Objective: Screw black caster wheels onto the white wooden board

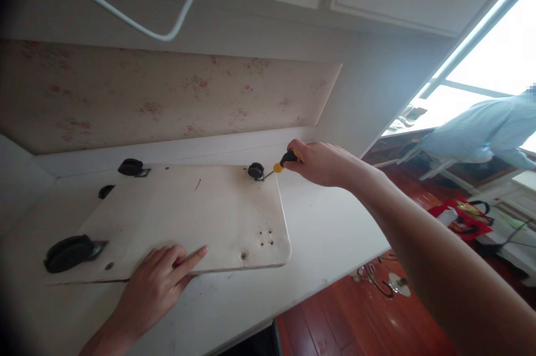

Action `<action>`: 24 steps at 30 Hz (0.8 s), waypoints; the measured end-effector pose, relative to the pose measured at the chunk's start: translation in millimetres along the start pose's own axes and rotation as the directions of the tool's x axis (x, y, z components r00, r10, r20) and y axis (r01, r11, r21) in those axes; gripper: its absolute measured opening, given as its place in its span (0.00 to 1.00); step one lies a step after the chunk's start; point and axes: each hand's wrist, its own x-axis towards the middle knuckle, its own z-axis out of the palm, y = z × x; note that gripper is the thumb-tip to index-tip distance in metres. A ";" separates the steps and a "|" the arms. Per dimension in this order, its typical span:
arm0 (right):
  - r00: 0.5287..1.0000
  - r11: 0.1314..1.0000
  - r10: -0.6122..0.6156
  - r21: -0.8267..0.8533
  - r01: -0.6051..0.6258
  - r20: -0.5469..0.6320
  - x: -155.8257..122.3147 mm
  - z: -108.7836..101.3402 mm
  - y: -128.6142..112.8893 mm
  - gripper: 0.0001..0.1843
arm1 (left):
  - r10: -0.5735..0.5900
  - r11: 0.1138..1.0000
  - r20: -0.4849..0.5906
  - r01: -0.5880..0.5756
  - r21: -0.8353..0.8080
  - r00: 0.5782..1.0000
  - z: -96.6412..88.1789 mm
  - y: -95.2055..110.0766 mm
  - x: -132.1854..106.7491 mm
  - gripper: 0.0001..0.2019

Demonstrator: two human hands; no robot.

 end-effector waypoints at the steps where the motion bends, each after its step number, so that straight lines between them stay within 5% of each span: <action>1: 1.000 1.000 0.009 -0.024 -0.008 0.008 2.8 -2.8 -1.4 0.26 | -0.002 1.000 -0.001 0.002 0.000 1.000 -0.5 0.3 0.2 0.29; 14: 0.997 0.968 0.058 -0.243 -0.068 -0.048 57.3 -31.7 -60.3 0.40 | -0.037 0.999 0.011 0.037 -0.013 0.999 -0.3 1.5 -1.2 0.28; 24: 0.977 0.961 0.192 -0.185 -0.207 -0.092 60.7 -25.7 -63.9 0.43 | -0.017 1.000 0.022 0.016 0.010 1.000 -2.3 0.3 -1.1 0.25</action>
